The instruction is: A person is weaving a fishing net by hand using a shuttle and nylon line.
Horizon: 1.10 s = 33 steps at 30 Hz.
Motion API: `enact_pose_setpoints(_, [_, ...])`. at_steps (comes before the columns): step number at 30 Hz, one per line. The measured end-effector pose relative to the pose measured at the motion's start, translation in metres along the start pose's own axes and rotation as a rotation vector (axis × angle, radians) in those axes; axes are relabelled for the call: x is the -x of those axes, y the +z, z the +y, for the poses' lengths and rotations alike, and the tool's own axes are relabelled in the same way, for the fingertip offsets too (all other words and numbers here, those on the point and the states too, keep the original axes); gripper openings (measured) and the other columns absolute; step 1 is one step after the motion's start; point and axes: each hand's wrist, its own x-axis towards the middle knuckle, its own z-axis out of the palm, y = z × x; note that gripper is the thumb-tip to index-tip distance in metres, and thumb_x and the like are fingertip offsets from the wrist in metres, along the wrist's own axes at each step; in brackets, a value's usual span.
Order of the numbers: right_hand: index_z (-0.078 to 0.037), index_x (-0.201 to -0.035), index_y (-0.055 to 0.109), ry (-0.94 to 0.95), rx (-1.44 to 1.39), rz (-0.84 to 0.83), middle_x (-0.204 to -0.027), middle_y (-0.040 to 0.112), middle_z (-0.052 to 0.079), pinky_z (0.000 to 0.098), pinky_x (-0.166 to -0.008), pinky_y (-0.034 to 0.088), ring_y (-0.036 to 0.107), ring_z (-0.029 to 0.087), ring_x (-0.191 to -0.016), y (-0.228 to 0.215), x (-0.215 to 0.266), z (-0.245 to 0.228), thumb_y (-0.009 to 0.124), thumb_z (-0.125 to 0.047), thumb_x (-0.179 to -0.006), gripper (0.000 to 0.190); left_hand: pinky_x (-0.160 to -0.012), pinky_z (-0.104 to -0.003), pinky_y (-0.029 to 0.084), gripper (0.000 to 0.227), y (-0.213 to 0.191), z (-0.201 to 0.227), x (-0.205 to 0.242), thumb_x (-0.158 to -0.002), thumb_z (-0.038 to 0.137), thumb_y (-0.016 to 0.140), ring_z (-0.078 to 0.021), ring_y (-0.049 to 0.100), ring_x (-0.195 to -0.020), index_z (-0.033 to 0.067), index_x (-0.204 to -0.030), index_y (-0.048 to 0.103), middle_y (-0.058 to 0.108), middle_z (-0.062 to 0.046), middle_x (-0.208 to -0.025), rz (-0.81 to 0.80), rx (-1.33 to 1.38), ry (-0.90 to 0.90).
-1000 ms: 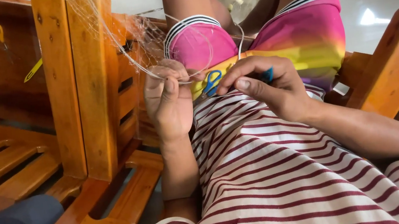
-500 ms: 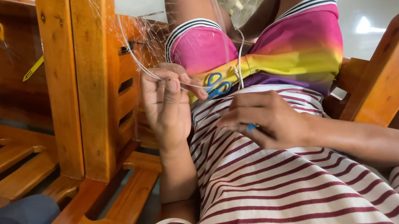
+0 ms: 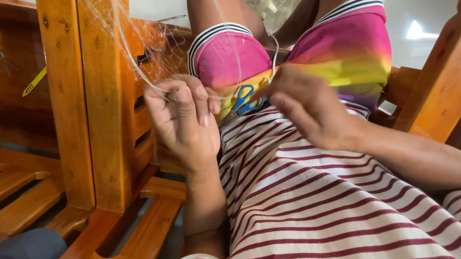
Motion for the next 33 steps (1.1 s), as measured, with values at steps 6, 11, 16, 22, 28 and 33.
enact_pose_setpoints(6, [-0.001, -0.12, 0.057, 0.002, 0.077, 0.13, -0.076, 0.051, 0.01, 0.0397, -0.067, 0.05, 0.057, 0.03, -0.067, 0.007, -0.021, -0.01, 0.058, 0.0, -0.086, 0.034, -0.048, -0.024, 0.046, 0.011, 0.011, -0.004, -0.01, -0.098, 0.011, 0.049, -0.0083, 0.038, -0.041, 0.0032, -0.1, 0.041, 0.051, -0.014, -0.07, 0.005, -0.191, 0.212])
enact_pose_setpoints(11, [0.0, -0.13, 0.045, -0.042, -0.071, 0.269, -0.083, 0.047, 0.011, 0.0383, -0.073, 0.048, 0.052, 0.027, -0.073, 0.023, -0.04, -0.007, 0.046, -0.001, -0.096, 0.035, -0.047, -0.023, 0.045, 0.011, 0.015, -0.004, -0.01, -0.097, 0.012, 0.049, -0.0079, 0.039, -0.041, 0.0029, -0.098, 0.043, 0.054, -0.016, -0.07, 0.011, -0.271, 0.224])
enact_pose_setpoints(16, [-0.002, -0.103, 0.066, -0.141, -0.023, 0.408, -0.095, 0.048, 0.009, 0.0369, -0.086, 0.04, 0.045, 0.022, -0.092, 0.028, -0.048, -0.005, 0.049, -0.015, -0.099, 0.022, -0.056, -0.024, 0.047, 0.011, 0.02, 0.003, -0.005, -0.097, 0.014, 0.049, -0.0152, 0.05, -0.063, 0.0034, -0.097, 0.044, 0.053, -0.015, -0.075, 0.018, -0.317, 0.149])
enact_pose_setpoints(22, [-0.005, -0.091, 0.048, -0.463, -0.121, 0.635, -0.087, 0.054, 0.013, 0.0385, -0.073, 0.046, 0.051, 0.026, -0.078, -0.004, -0.046, -0.019, 0.033, -0.019, -0.104, 0.024, -0.063, -0.023, 0.051, 0.011, 0.017, 0.003, -0.001, -0.099, 0.017, 0.053, -0.0138, 0.052, -0.077, 0.0081, -0.101, 0.047, 0.049, -0.009, -0.099, -0.075, -0.123, 0.045])
enact_pose_setpoints(28, [0.003, -0.103, 0.059, -0.214, 0.188, 0.073, -0.091, 0.06, 0.014, 0.036, -0.074, 0.043, 0.052, 0.025, -0.081, -0.006, -0.057, -0.002, 0.049, -0.003, -0.098, 0.012, -0.064, -0.024, 0.046, 0.009, 0.021, 0.001, 0.008, -0.097, 0.014, 0.053, -0.0155, 0.049, -0.073, 0.0094, -0.102, 0.046, 0.051, -0.01, -0.091, -0.093, 0.072, -0.052])
enact_pose_setpoints(33, [-0.002, -0.099, 0.049, -0.427, -0.044, 0.105, -0.084, 0.059, 0.009, 0.035, -0.072, 0.041, 0.049, 0.022, -0.075, 0.009, -0.051, 0.005, 0.048, -0.004, -0.099, 0.002, -0.065, -0.025, 0.049, 0.016, 0.014, -0.001, 0.017, -0.095, 0.018, 0.059, -0.0172, 0.053, -0.076, 0.008, -0.099, 0.047, 0.052, -0.013, -0.098, -0.003, 0.049, -0.103])
